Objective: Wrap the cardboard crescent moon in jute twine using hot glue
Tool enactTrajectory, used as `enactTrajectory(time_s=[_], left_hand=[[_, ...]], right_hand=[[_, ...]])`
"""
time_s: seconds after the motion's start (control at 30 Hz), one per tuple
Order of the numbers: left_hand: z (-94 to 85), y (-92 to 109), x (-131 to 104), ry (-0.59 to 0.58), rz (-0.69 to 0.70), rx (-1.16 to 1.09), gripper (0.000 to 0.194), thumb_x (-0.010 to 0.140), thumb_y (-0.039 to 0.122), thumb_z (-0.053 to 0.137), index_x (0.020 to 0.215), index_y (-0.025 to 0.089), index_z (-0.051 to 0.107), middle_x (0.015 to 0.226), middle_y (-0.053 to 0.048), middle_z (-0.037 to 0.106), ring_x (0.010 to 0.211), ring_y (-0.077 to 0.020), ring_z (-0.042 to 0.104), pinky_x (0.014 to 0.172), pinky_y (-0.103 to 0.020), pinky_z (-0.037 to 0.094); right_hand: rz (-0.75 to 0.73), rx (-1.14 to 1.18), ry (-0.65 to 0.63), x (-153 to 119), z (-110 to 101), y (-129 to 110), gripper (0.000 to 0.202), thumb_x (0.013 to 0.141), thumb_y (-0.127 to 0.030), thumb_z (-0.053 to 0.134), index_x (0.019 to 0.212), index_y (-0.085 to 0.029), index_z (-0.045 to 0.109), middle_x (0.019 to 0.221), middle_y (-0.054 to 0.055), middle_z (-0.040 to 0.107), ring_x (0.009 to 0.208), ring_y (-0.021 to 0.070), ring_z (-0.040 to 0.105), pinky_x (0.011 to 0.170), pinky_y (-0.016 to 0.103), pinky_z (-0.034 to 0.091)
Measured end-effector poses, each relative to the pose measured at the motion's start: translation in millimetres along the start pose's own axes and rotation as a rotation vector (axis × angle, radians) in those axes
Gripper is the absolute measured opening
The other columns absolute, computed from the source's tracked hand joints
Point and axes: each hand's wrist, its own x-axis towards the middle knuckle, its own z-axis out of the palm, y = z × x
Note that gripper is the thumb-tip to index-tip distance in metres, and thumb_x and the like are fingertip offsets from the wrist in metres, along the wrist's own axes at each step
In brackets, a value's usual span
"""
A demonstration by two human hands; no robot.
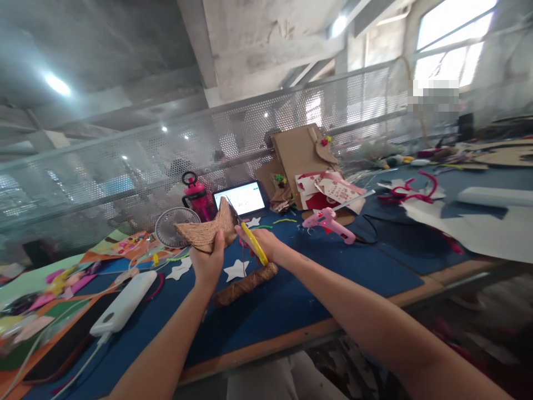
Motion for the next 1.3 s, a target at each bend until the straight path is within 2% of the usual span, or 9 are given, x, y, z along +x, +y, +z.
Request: enactTrajectory(time_s=[0.2,0.4,0.67,0.8,0.97,1.07,1.13,1.2,1.3], left_hand=[[3.0,-2.7,-3.5,0.024,-0.033,-0.039,0.031,0.075,0.04,0.065,0.08,0.01,0.069,0.084,-0.012,0.072,0.082,-0.027,0.069,0.075,-0.034,0.055],[6.5,-3.5,-5.8,0.027,-0.116,-0.105,0.032,0.075,0.04,0.066,0.085,0.01,0.069,0.091,-0.014,0.072,0.086,-0.027,0.069,0.078,-0.035,0.055],[2.9,-4.9,13.1,0.031,-0.362,-0.166,0.035,0.078,0.034,0.067,0.103,0.01,0.063,0.111,-0.014,0.065,0.103,-0.026,0.062,0.086,-0.037,0.054],[-4.3,-24.3,35.3,-0.178,-0.519,-0.182,0.03,0.089,0.028,0.058,0.115,0.014,0.055,0.116,-0.009,0.059,0.098,-0.0207,0.061,0.082,-0.04,0.054],[-20.9,-60.8,55.8,-0.487,-0.651,-0.076,0.031,0.09,0.031,0.056,0.116,0.014,0.054,0.113,-0.008,0.059,0.094,-0.0197,0.061,0.079,-0.039,0.054],[-31.8,-75.9,60.5,-0.561,-0.607,0.066,0.031,0.09,0.032,0.056,0.115,0.014,0.055,0.113,-0.008,0.058,0.095,-0.0202,0.06,0.08,-0.04,0.053],[-36.9,-79.7,61.8,-0.553,-0.517,0.173,0.031,0.09,0.033,0.056,0.115,0.015,0.055,0.115,-0.009,0.058,0.098,-0.0215,0.059,0.082,-0.041,0.052],[-38.1,-77.3,61.5,-0.538,-0.398,0.252,0.031,0.09,0.033,0.057,0.115,0.014,0.055,0.116,-0.009,0.057,0.101,-0.0228,0.058,0.084,-0.043,0.051],[-31.1,-59.9,54.4,-0.549,-0.185,0.284,0.027,0.089,0.033,0.057,0.109,0.014,0.058,0.112,-0.007,0.059,0.098,-0.0214,0.059,0.083,-0.041,0.051]], right_hand=[[0.008,-0.063,-0.036,-3.2,0.3,-7.2,0.032,0.09,-0.036,0.054,0.115,-0.016,0.056,0.114,0.008,0.059,0.099,0.0198,0.059,0.083,0.041,0.05],[0.08,0.091,-0.004,6.6,10.3,-4.6,0.029,0.09,-0.035,0.054,0.114,-0.019,0.057,0.116,0.008,0.058,0.1,0.0193,0.058,0.084,0.039,0.05],[0.168,0.521,0.016,11.9,11.9,11.5,0.029,0.092,-0.04,0.049,0.102,-0.014,0.059,0.09,0.003,0.062,0.071,0.0112,0.059,0.062,0.027,0.052],[0.207,0.679,0.074,16.8,-0.7,28.2,0.03,0.092,-0.039,0.05,0.108,-0.015,0.057,0.098,0.005,0.062,0.078,0.013,0.06,0.067,0.03,0.053],[0.26,0.813,0.094,22.3,-17.0,50.7,0.032,0.091,-0.038,0.052,0.112,-0.015,0.056,0.107,0.007,0.06,0.088,0.0163,0.06,0.075,0.036,0.052],[0.209,0.931,0.061,19.7,-21.9,52.2,0.032,0.092,-0.042,0.049,0.105,-0.014,0.057,0.092,0.003,0.061,0.071,0.0111,0.058,0.062,0.028,0.051],[0.146,1.011,0.01,15.9,-24.4,48.8,0.042,0.092,-0.052,0.041,0.089,-0.013,0.057,0.072,-0.001,0.055,0.053,0.0065,0.048,0.048,0.021,0.043],[0.082,1.077,-0.048,11.6,-26.8,44.3,0.054,0.09,-0.063,0.031,0.072,-0.015,0.05,0.059,-0.004,0.045,0.043,0.0046,0.036,0.04,0.018,0.034],[-0.002,1.141,-0.121,6.5,-28.3,38.2,0.06,0.085,-0.072,0.024,0.064,-0.019,0.041,0.053,-0.004,0.04,0.04,0.0052,0.032,0.04,0.018,0.034]])
